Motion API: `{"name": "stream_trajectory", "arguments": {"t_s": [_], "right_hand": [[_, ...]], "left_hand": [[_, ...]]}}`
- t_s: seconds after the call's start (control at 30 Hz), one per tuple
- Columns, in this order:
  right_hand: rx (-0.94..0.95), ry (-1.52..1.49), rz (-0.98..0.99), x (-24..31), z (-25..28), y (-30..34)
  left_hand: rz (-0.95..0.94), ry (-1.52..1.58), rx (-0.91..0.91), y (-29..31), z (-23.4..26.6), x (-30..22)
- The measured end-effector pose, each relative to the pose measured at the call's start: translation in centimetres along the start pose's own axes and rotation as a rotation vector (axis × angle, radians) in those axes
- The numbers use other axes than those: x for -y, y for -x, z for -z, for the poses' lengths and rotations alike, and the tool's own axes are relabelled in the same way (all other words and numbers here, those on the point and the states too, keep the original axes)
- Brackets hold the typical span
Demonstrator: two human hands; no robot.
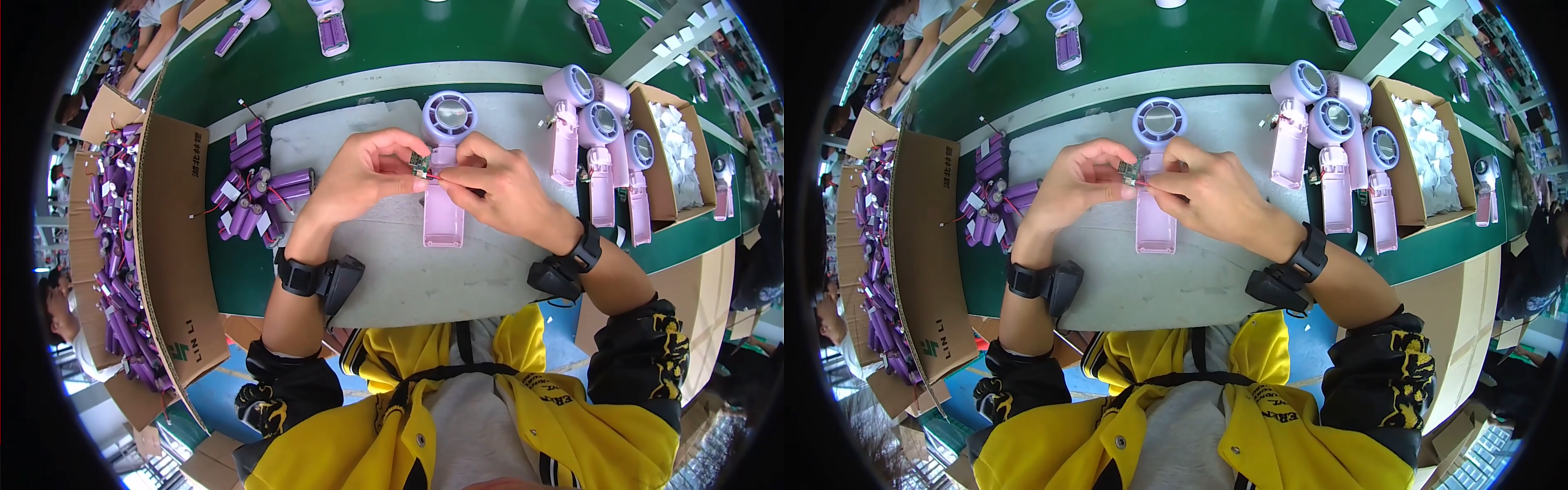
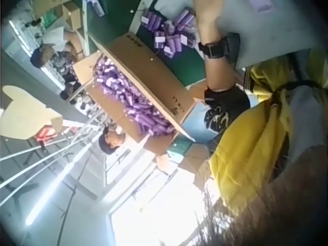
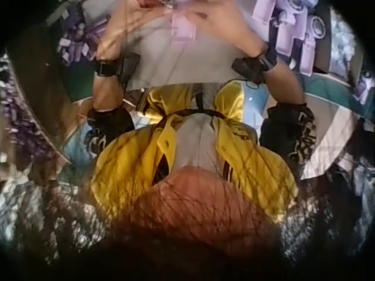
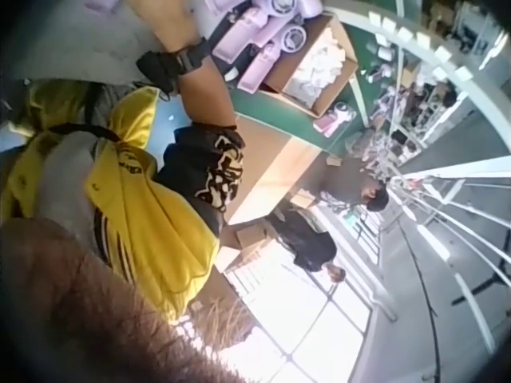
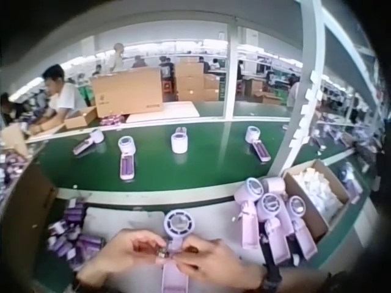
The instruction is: The person connects a circuit board to a pink fan housing, inserts a battery pack, and tests the fan before repeating the process with another unit.
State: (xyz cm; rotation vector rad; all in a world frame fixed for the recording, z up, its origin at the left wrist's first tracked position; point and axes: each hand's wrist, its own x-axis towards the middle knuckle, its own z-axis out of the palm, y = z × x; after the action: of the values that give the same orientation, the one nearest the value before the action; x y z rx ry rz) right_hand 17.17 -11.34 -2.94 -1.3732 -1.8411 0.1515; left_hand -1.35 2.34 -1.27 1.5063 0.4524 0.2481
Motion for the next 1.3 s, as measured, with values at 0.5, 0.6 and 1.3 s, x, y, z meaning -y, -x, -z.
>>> {"name": "stream_trajectory", "arguments": {"t_s": [0.5, 0.6, 1.3], "right_hand": [[0.015, -0.101, -0.07, 0.1, -0.3, 0.0], [-0.065, -0.189, -0.27, 1.2, -0.2, -0.3], [-0.115, -0.161, -0.285, 0.7, -0.1, -0.2]], "left_hand": [[-0.121, -0.097, -0.082, 0.3, -1.6, -0.2], [-0.191, -0.174, -0.101, 0.1, -2.0, -0.1], [-0.151, -0.307, -0.163, 0.3, -2.2, -0.2]]}}
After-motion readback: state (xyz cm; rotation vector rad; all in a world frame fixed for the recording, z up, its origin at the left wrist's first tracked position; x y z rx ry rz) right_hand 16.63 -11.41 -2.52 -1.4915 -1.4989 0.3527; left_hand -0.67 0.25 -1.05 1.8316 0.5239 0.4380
